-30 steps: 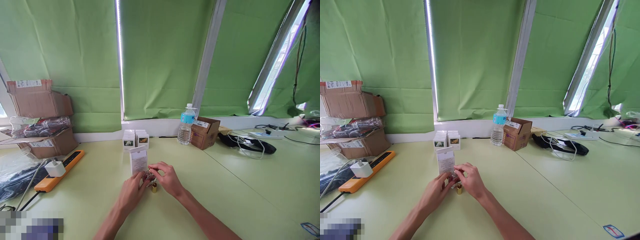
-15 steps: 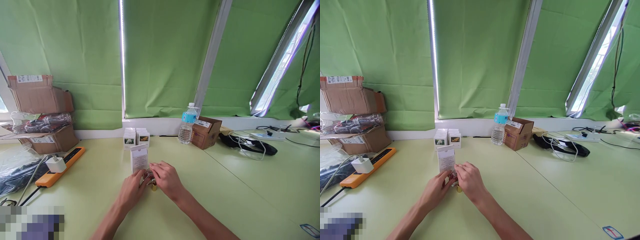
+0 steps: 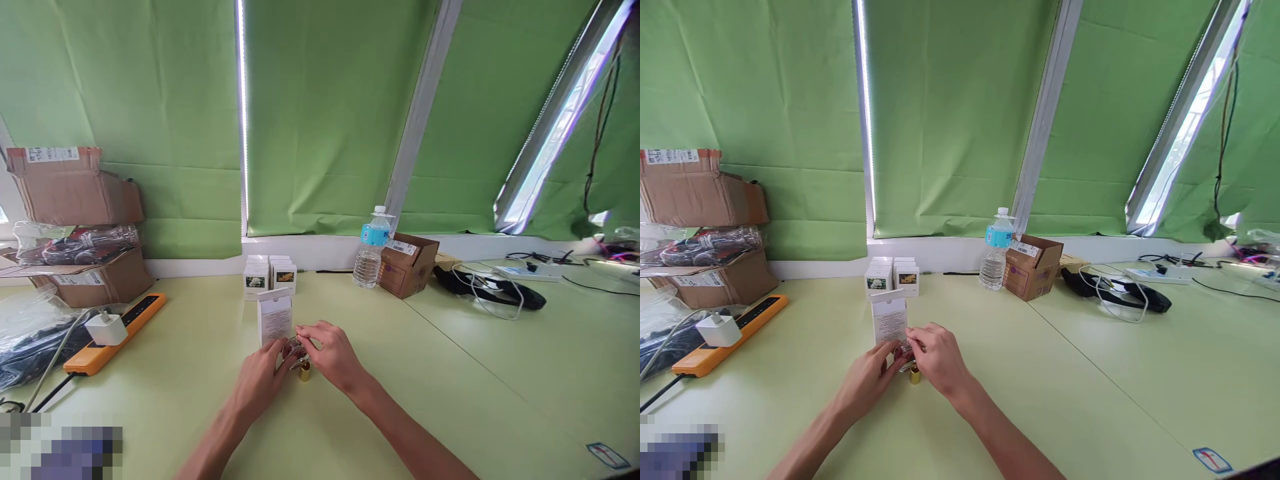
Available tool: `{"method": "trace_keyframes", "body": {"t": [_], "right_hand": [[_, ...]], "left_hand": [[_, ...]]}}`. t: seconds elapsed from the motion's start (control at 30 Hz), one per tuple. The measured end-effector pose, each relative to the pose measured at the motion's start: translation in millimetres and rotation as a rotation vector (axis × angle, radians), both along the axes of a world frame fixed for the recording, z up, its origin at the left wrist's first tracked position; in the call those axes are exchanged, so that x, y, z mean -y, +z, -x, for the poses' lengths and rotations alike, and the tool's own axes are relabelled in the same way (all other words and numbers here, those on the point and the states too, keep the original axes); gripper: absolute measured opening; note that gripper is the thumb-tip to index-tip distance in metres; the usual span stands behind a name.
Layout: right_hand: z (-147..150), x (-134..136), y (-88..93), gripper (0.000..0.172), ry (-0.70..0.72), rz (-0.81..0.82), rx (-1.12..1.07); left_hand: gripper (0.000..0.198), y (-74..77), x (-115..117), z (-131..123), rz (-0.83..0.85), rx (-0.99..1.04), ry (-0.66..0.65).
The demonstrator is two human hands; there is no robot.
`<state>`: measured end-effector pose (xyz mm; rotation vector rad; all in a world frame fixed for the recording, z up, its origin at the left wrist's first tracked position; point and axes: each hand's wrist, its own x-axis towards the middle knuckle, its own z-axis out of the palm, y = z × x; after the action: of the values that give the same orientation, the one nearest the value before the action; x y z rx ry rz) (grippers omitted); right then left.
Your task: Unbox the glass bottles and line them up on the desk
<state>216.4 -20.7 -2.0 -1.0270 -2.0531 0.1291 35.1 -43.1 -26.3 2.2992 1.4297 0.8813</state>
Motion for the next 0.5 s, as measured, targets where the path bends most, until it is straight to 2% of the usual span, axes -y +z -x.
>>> {"method": "trace_keyframes", "body": {"t": [0.17, 0.5], "right_hand": [[-2.4, -1.8, 0.6, 0.022, 0.049, 0.000, -0.005], [-2.7, -1.7, 2.2, 0.022, 0.039, -0.011, 0.019]], "left_hand": [[0.021, -0.2, -0.6, -0.2, -0.004, -0.001, 0.005], [0.023, -1.0, -0.5, -0.7, 0.014, -0.003, 0.013]]}}
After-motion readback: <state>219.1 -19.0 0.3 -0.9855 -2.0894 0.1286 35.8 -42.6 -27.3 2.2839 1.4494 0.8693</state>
